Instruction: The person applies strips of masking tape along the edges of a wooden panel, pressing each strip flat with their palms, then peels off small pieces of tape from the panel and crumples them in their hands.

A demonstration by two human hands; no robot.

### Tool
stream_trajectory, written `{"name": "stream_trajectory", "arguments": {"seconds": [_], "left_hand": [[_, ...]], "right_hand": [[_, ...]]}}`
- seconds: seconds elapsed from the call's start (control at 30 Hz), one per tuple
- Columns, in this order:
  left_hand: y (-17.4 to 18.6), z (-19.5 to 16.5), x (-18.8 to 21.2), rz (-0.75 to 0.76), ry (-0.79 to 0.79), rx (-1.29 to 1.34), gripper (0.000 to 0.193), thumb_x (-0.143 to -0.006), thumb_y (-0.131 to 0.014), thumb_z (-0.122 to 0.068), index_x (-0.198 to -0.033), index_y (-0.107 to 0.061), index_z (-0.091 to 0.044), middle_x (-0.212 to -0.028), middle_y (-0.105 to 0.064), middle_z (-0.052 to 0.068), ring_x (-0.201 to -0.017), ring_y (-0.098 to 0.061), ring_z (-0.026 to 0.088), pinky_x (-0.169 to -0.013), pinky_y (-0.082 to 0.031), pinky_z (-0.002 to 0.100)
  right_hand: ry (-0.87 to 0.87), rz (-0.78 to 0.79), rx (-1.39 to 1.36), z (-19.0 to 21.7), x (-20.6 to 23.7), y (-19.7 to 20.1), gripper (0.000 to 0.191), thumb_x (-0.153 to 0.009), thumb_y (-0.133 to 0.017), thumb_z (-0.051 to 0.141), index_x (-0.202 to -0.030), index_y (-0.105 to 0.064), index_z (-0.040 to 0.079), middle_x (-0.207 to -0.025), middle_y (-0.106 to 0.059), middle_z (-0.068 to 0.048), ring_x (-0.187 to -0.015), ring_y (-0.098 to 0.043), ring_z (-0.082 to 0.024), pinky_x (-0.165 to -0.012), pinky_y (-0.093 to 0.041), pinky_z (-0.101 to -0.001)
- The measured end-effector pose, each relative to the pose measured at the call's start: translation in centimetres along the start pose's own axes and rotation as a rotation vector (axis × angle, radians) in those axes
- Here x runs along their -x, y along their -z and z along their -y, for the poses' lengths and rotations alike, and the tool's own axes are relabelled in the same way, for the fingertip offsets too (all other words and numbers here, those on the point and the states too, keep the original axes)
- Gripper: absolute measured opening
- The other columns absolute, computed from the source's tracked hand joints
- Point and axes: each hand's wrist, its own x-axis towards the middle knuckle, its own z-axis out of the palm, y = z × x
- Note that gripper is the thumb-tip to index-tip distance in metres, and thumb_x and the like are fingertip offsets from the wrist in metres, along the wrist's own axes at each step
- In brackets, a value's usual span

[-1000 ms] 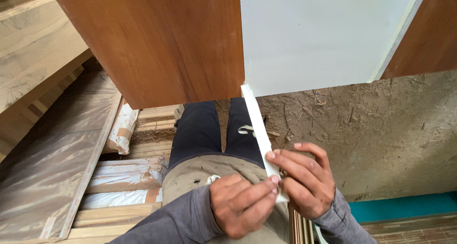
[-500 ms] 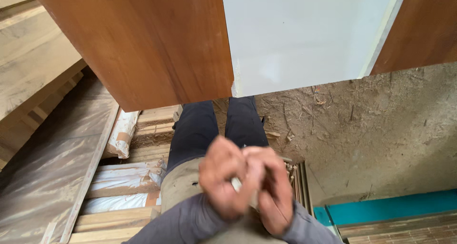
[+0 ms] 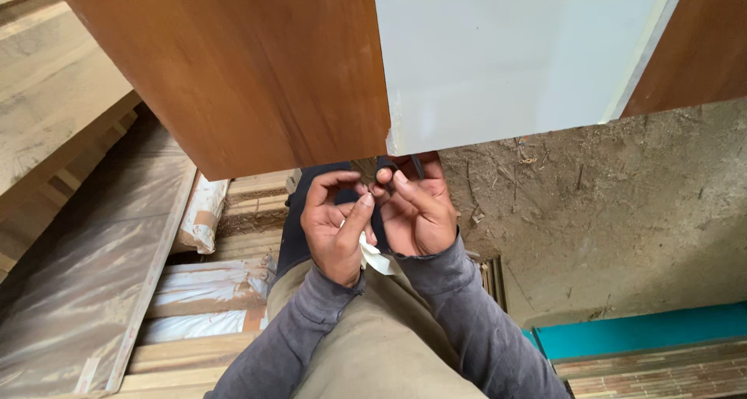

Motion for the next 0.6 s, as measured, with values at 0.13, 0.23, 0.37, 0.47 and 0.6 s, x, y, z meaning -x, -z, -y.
{"name": "stream_trajectory", "arguments": {"seconds": [0.13,0.23,0.37,0.47,0.6], "left_hand": [[0.6,0.0,-0.6,-0.003,-0.009,-0.039,0.019,-0.097,-0.068,0.001,-0.114,-0.060,0.005,-0.086,-0.065,0.007,-0.055,-0.057,0.006,-0.047,-0.045,0.022],[1.2,0.3,-1.0,-0.006,0.006,-0.092,0.013,-0.098,-0.069,0.000,-0.108,-0.063,0.005,-0.073,-0.063,0.004,-0.052,-0.055,0.005,-0.046,-0.043,0.021],[1.9,0.5,-1.4,-0.007,0.005,-0.104,0.012,-0.097,-0.069,-0.001,-0.106,-0.063,0.004,-0.076,-0.065,0.004,-0.054,-0.056,0.006,-0.047,-0.045,0.022],[2.5,0.3,-1.8,-0.012,0.009,-0.082,0.011,-0.097,-0.069,-0.001,-0.105,-0.064,0.004,-0.077,-0.066,0.004,-0.054,-0.056,0.006,-0.047,-0.045,0.022],[3.0,0.2,-2.2,-0.004,0.008,-0.120,0.011,-0.096,-0.068,0.001,-0.106,-0.064,0.003,-0.083,-0.067,0.005,-0.054,-0.057,0.005,-0.047,-0.045,0.022]], "right_hand": [[-0.001,0.003,-0.010,-0.4,-0.6,0.0,0.041,-0.106,-0.053,-0.003,-0.143,-0.052,0.013,-0.130,-0.062,-0.011,-0.112,-0.062,-0.024,-0.098,-0.052,-0.0447],[0.091,0.021,0.123,-0.9,-1.1,0.8,0.038,-0.107,-0.055,-0.002,-0.143,-0.053,0.010,-0.133,-0.062,-0.010,-0.115,-0.062,-0.025,-0.099,-0.051,-0.0434],[0.216,0.070,0.257,-1.7,-1.8,1.7,0.035,-0.109,-0.058,-0.004,-0.142,-0.055,0.006,-0.128,-0.063,-0.012,-0.113,-0.062,-0.024,-0.102,-0.050,-0.0424],[0.223,0.087,0.257,-1.7,-2.1,2.2,0.040,-0.102,-0.058,-0.004,-0.139,-0.055,0.007,-0.130,-0.064,-0.012,-0.113,-0.063,-0.027,-0.100,-0.051,-0.0435],[0.297,0.127,0.322,-1.6,-2.4,2.5,0.038,-0.099,-0.057,-0.005,-0.136,-0.058,0.002,-0.124,-0.067,-0.013,-0.112,-0.064,-0.026,-0.101,-0.051,-0.0425]]}}
